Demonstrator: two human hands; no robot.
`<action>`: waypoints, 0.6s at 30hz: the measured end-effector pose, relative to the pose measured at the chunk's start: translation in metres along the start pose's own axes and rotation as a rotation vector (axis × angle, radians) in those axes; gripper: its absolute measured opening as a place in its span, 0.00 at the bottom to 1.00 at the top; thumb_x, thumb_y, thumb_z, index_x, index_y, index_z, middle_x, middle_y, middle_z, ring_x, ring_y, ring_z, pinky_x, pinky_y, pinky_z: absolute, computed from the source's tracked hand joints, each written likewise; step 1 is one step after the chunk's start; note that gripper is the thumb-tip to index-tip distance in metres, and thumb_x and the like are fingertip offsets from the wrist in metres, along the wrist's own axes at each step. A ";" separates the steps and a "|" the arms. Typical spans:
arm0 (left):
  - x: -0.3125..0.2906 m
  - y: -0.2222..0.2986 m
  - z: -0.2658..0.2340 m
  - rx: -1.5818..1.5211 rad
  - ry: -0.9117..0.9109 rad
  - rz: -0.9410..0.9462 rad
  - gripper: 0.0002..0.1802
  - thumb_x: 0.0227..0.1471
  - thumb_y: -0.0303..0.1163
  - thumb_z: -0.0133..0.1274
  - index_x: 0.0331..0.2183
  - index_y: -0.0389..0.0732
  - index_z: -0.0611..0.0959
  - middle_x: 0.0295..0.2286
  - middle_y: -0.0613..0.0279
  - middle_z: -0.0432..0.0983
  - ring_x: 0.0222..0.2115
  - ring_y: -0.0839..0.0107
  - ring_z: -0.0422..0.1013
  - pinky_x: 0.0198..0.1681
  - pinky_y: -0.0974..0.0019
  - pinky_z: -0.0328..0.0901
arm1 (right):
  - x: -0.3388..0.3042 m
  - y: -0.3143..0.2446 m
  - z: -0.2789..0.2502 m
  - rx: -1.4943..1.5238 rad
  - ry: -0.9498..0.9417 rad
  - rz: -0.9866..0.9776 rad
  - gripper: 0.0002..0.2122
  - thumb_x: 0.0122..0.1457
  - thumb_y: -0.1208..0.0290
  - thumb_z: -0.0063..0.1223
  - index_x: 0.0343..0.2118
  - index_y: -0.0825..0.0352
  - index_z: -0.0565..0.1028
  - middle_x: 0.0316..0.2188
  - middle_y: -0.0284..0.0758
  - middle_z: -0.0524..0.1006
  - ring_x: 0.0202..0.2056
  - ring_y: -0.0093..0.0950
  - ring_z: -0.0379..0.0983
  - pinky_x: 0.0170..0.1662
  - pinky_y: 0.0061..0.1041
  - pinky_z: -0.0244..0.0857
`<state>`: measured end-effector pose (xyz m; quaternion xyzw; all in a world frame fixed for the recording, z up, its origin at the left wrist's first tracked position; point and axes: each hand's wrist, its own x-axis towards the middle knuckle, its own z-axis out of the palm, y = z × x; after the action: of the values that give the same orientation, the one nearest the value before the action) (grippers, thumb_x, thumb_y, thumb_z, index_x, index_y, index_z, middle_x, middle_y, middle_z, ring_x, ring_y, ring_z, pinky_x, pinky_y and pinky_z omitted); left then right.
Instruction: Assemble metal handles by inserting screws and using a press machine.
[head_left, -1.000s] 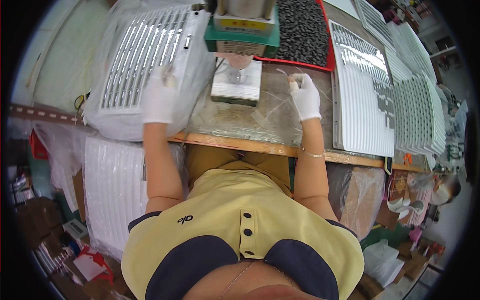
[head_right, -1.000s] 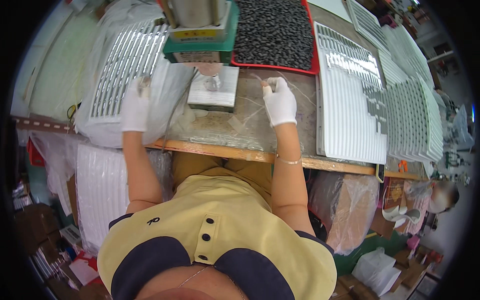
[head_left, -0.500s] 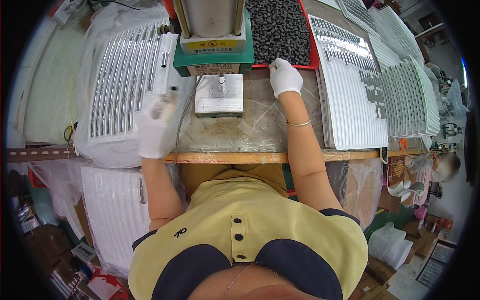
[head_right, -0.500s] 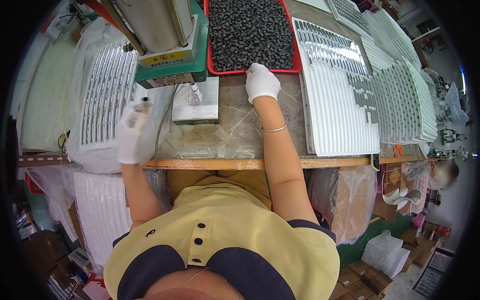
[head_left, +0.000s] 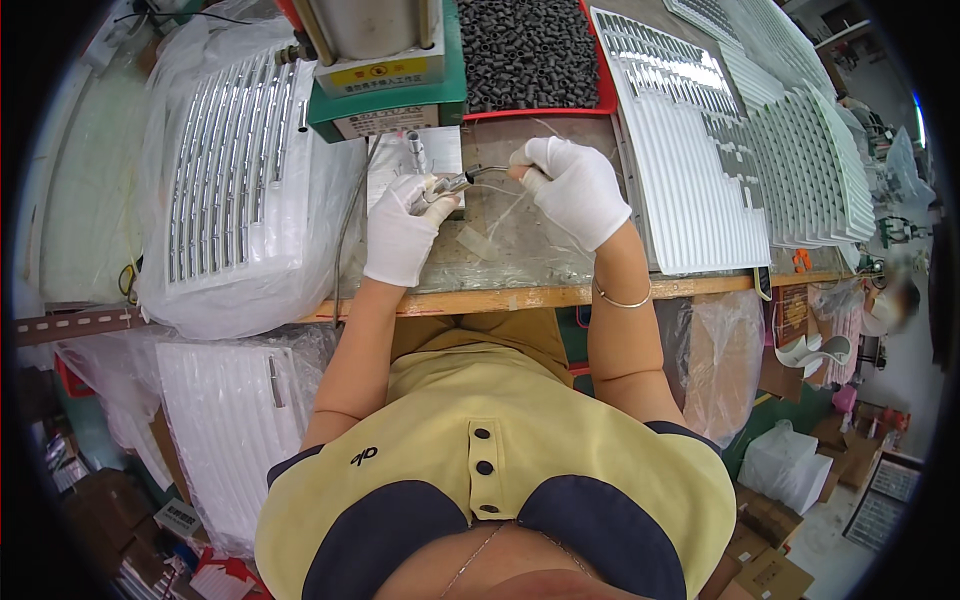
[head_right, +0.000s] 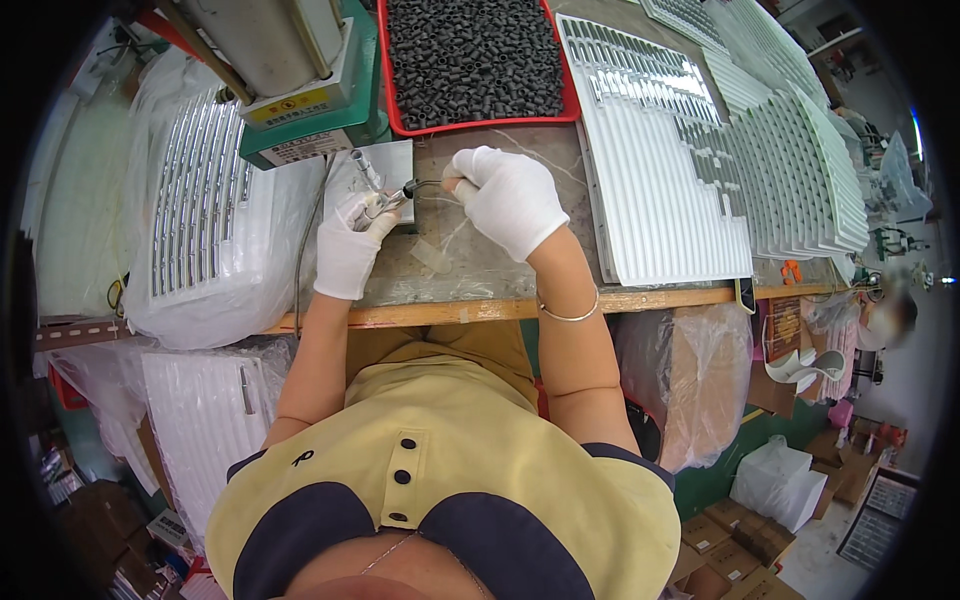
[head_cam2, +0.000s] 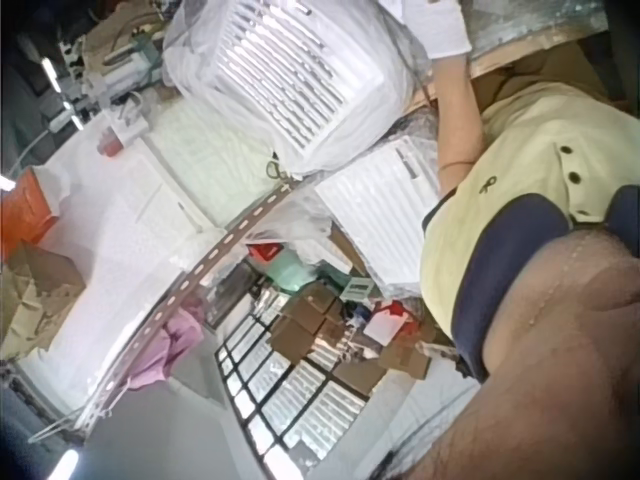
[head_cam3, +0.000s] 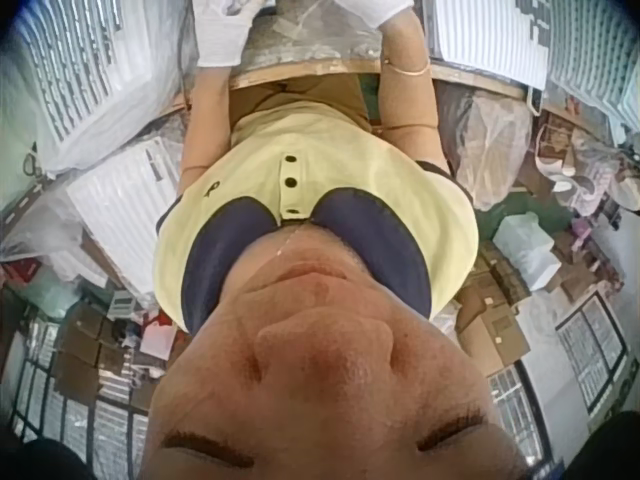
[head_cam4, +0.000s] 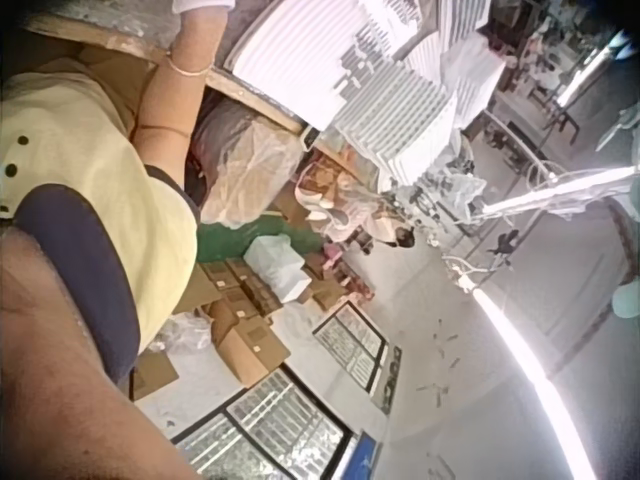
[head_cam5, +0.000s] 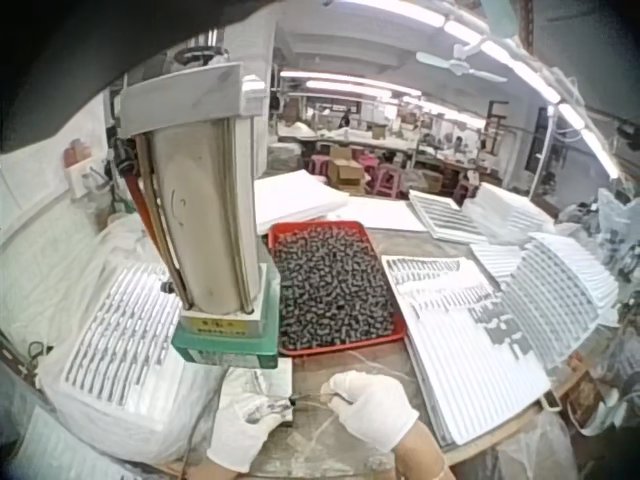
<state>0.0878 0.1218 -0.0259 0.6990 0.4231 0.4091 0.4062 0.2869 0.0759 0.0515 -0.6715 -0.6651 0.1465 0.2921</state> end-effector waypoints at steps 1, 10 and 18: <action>0.000 0.002 0.002 -0.001 -0.003 0.002 0.14 0.44 0.29 0.61 0.35 0.35 0.81 0.28 0.62 0.74 0.25 0.76 0.69 0.31 0.73 0.65 | -0.001 -0.004 -0.004 -0.048 -0.011 -0.039 0.04 0.50 0.75 0.55 0.30 0.65 0.76 0.25 0.39 0.76 0.28 0.34 0.73 0.33 0.27 0.66; -0.002 -0.010 0.014 -0.144 0.016 -0.013 0.12 0.44 0.27 0.61 0.34 0.35 0.81 0.28 0.62 0.72 0.26 0.76 0.68 0.31 0.74 0.64 | -0.004 -0.003 -0.016 -0.078 -0.029 -0.087 0.05 0.51 0.69 0.49 0.26 0.61 0.77 0.25 0.36 0.76 0.29 0.37 0.73 0.33 0.34 0.67; -0.006 -0.006 0.010 -0.203 0.011 0.020 0.12 0.44 0.25 0.60 0.35 0.35 0.81 0.28 0.63 0.72 0.28 0.76 0.69 0.33 0.74 0.64 | -0.004 -0.009 -0.019 -0.075 -0.030 -0.101 0.04 0.48 0.76 0.55 0.28 0.65 0.77 0.26 0.37 0.77 0.30 0.36 0.74 0.34 0.28 0.68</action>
<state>0.0938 0.1164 -0.0364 0.6561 0.3746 0.4579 0.4686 0.2902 0.0680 0.0709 -0.6451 -0.7077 0.1166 0.2635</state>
